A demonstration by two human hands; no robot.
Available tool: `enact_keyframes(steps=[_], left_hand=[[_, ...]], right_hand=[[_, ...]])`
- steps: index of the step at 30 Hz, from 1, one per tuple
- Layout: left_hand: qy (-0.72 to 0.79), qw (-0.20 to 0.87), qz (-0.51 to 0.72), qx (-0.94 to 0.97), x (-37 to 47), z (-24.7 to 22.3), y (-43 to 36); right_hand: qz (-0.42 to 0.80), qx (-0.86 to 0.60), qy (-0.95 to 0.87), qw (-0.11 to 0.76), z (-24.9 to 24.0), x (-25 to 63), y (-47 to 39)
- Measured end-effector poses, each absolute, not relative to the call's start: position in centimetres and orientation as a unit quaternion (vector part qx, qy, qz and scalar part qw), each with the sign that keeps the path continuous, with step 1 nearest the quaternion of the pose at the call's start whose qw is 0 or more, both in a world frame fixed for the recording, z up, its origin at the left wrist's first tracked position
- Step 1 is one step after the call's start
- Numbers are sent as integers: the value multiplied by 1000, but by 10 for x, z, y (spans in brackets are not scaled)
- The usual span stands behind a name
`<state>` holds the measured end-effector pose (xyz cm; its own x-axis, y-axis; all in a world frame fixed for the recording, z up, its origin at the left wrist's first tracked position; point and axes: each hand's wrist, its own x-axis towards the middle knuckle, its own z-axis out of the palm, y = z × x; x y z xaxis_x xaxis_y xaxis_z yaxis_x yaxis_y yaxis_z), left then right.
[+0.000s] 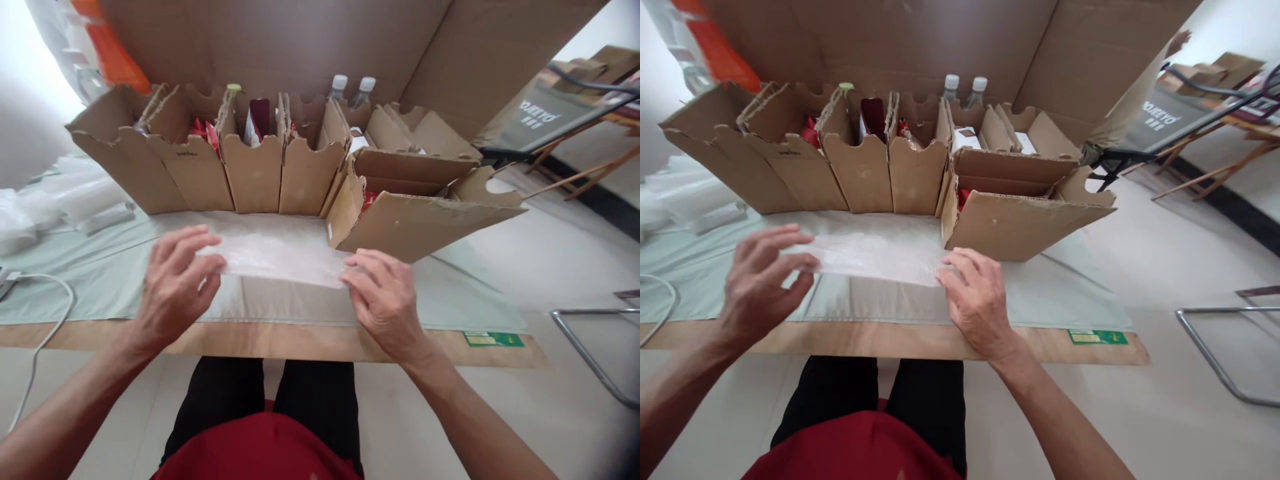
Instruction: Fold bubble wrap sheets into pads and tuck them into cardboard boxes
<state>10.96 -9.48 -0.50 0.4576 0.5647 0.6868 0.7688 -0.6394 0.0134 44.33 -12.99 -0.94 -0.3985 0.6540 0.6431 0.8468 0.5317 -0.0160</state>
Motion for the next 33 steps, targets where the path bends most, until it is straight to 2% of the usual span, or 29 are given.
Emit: enact_keyframes(steps=[4, 7, 11, 15, 18, 22, 25, 28, 31, 33], left_hand=[[-357, 69, -207, -908, 96, -44, -114], [-385, -2, -220, -896, 94, -49, -121], [-382, -12, -261, -886, 123, -39, -116], [-391, -6, -210, -896, 154, -56, -109], [-403, -15, -193, -894, 155, -76, -109], [-412, -50, -193, -889, 149, -85, -112], [-413, -72, -206, -884, 149, -83, -112], [-440, -63, -253, -859, 143, -75, -114], [-533, -8, -266, -803, 128, -63, -116], [-602, 21, -210, -770, 117, -54, -116]], right_hand=[[-106, -450, -869, 178, -45, 460, -148], [-62, -493, -849, 182, -52, 472, -157], [-21, -515, -832, 206, -36, 437, -145], [64, -461, -874, 141, -40, 376, -121], [99, -451, -881, 104, -58, 378, -117], [54, -555, -821, 123, -74, 450, -138], [-1, -624, -759, 186, -66, 497, -149], [-6, -629, -742, 233, -51, 501, -145], [14, -604, -772, 196, -45, 477, -127], [21, -595, -791, 145, -47, 461, -115]])
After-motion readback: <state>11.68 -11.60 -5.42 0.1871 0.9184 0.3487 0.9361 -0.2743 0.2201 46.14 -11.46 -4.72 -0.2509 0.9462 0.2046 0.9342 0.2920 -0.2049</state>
